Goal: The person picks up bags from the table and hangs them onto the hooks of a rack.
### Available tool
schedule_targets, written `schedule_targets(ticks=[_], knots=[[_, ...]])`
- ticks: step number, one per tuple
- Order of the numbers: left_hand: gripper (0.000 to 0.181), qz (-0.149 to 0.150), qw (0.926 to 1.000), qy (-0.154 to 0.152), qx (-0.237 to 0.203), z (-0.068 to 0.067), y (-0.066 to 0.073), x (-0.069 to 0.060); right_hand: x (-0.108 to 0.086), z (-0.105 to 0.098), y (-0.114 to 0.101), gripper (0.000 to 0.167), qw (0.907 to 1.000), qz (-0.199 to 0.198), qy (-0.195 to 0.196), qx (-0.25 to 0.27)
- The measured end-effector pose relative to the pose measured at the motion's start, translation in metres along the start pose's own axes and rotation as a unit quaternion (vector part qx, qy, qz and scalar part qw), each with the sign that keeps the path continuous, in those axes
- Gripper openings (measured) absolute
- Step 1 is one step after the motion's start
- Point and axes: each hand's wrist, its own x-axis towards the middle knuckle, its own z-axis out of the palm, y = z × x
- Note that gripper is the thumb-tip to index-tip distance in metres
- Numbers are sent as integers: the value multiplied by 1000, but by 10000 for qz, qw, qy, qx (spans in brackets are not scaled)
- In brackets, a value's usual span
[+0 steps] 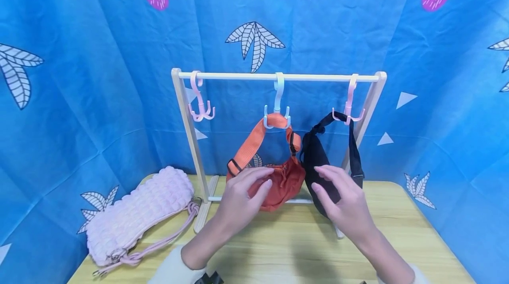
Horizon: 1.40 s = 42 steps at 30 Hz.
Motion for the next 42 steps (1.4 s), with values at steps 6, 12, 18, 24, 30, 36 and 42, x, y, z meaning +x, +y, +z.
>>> schedule_targets(ticks=[6, 12, 18, 24, 30, 36, 42], knots=[[28, 68, 9998, 26, 163, -10, -4, -6, -2, 14, -6, 43, 9995, -123, -257, 146], [28, 95, 9994, -40, 335, -19, -7, -12, -5, 27, -13, 48, 9979, -275, -538, 219], [27, 108, 9988, -55, 481, -27, -12, -17, -8, 38, -16, 48, 9950, -518, -812, 264], [29, 222, 9978, 33, 619, -36, -20, -26, -10, 50, -16, 45, 9906, -800, -1044, 384], [32, 176, 9973, 41, 707, -47, -28, -34, -13, 58, -22, 44, 9885, -757, -1274, 303], [33, 174, 9950, 29, 980, -56, -31, -41, -17, 67, -25, 39, 9835, -686, -1633, 361], [34, 109, 9937, 14, 1113, -65, -36, -49, -25, 81, -28, 37, 9751, -995, -1911, 529]])
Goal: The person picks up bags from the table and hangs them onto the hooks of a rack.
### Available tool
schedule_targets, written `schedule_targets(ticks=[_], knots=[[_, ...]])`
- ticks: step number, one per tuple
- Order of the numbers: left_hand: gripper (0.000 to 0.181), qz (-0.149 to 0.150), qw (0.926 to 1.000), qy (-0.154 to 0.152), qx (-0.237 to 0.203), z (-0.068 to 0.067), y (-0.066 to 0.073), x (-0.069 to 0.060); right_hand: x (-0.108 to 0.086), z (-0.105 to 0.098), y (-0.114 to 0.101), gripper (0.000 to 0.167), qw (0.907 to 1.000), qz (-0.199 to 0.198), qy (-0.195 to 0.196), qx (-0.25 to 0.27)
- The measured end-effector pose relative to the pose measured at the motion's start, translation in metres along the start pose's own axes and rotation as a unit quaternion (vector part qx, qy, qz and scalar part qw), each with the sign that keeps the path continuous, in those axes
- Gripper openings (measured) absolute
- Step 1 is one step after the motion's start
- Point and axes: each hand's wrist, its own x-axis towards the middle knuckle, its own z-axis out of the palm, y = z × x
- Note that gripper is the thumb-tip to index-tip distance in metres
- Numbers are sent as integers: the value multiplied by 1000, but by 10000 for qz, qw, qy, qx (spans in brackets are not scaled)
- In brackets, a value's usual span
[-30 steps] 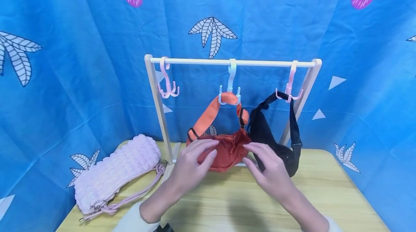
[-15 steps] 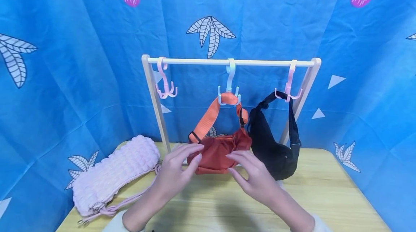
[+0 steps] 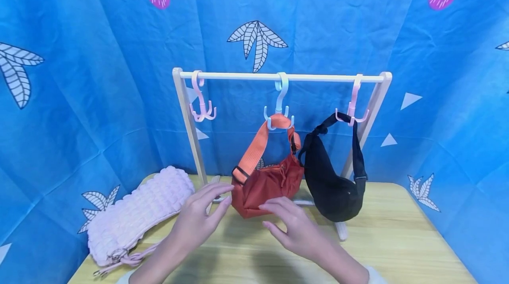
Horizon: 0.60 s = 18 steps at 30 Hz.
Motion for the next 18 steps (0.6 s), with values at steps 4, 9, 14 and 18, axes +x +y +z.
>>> schedule_targets(ticks=[4, 9, 14, 18], knots=[[34, 24, 10000, 35, 38, -5, -3, -6, -1, 11, -3, 38, 9996, -97, -200, 183], [36, -19, 9999, 1, 141, -12, -7, -12, 0, 21, -7, 36, 9990, -105, -322, 279], [37, -192, 9992, -154, 328, -21, -11, -21, 2, 32, -11, 35, 9986, -219, -388, 286], [36, -312, 9981, -260, 456, -27, -16, -27, 3, 39, -14, 37, 9981, -274, -502, 219]])
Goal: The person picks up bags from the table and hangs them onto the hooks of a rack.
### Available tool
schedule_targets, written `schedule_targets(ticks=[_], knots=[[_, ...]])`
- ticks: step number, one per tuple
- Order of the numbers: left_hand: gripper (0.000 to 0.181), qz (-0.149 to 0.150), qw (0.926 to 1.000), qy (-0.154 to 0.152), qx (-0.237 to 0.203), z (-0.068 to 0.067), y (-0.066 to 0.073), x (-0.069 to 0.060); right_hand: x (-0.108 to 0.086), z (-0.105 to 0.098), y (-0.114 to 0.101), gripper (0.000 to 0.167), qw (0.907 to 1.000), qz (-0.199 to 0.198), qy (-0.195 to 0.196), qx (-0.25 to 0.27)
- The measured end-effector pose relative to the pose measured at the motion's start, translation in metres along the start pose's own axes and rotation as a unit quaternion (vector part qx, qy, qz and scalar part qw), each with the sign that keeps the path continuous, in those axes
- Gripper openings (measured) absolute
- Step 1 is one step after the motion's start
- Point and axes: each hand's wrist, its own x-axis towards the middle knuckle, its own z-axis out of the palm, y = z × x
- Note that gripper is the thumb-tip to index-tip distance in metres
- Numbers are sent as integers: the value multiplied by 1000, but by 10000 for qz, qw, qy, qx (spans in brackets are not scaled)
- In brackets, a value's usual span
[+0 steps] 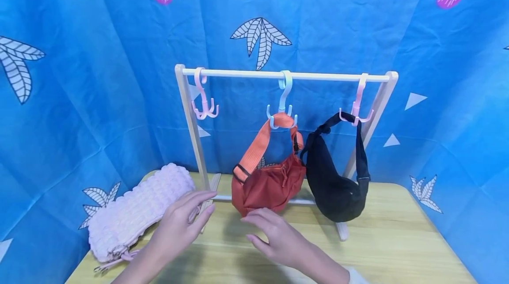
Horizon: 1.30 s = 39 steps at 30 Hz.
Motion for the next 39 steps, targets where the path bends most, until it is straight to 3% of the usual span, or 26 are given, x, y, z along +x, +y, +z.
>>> schedule_targets(ticks=[9, 16, 20, 27, 39], knots=[[39, -178, 9996, -101, 203, -8, -15, -14, 15, 12, -8, 33, 9982, 87, -585, 46], [42, -284, 9989, -17, 381, -11, -25, -26, 22, 25, -7, 30, 9981, -315, -504, -190], [42, -333, 9986, 15, 412, -12, -30, -32, 25, 33, -5, 30, 9974, -326, -577, -281], [38, -834, 9940, -209, 669, -18, -40, -50, 30, 49, -5, 31, 9955, -372, -772, -409], [32, -1269, 9873, -436, 855, -26, -61, -73, 49, 69, 1, 29, 9940, -375, -922, -442]])
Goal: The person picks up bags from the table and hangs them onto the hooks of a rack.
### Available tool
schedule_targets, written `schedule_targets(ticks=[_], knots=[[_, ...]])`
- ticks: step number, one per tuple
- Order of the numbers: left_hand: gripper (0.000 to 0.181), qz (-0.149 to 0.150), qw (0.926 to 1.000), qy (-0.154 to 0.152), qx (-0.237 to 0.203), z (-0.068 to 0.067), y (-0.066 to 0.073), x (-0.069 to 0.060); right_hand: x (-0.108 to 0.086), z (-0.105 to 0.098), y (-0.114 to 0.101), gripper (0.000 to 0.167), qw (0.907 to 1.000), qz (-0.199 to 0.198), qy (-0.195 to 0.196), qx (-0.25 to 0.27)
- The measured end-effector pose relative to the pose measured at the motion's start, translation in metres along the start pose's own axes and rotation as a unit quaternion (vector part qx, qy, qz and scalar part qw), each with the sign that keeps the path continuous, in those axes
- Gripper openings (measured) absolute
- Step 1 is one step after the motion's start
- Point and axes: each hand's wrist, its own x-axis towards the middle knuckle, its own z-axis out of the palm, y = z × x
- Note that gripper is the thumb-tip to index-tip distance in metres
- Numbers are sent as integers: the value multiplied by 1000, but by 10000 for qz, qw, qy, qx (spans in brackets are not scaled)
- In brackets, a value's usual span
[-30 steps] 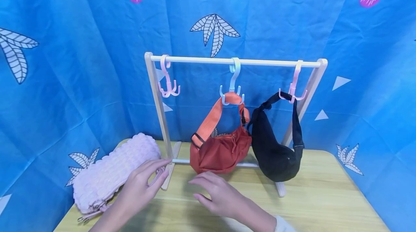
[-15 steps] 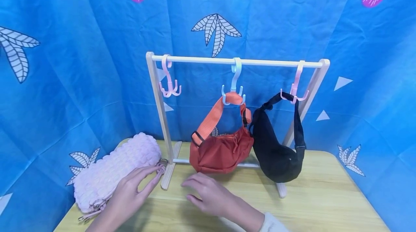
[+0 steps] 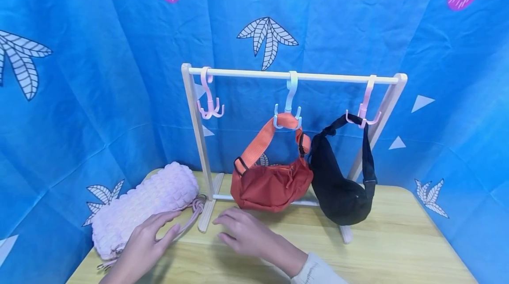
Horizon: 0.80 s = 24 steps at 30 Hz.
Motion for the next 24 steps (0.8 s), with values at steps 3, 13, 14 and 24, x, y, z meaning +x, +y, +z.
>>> schedule_targets(ticks=[3, 13, 14, 24], knots=[[32, -45, 10000, -39, -7, 1, -5, -4, 4, 5, 2, 29, 9999, 11, -45, -135], [30, -358, 9978, -554, 116, 4, -19, -11, 20, 22, 4, 30, 9997, 72, -120, -176], [30, -368, 9976, -572, 131, 5, -20, -12, 22, 23, 4, 30, 9997, 87, -141, -170], [32, -556, 9938, -914, 302, 7, -29, -19, 36, 40, 8, 29, 9992, 109, -215, -324]])
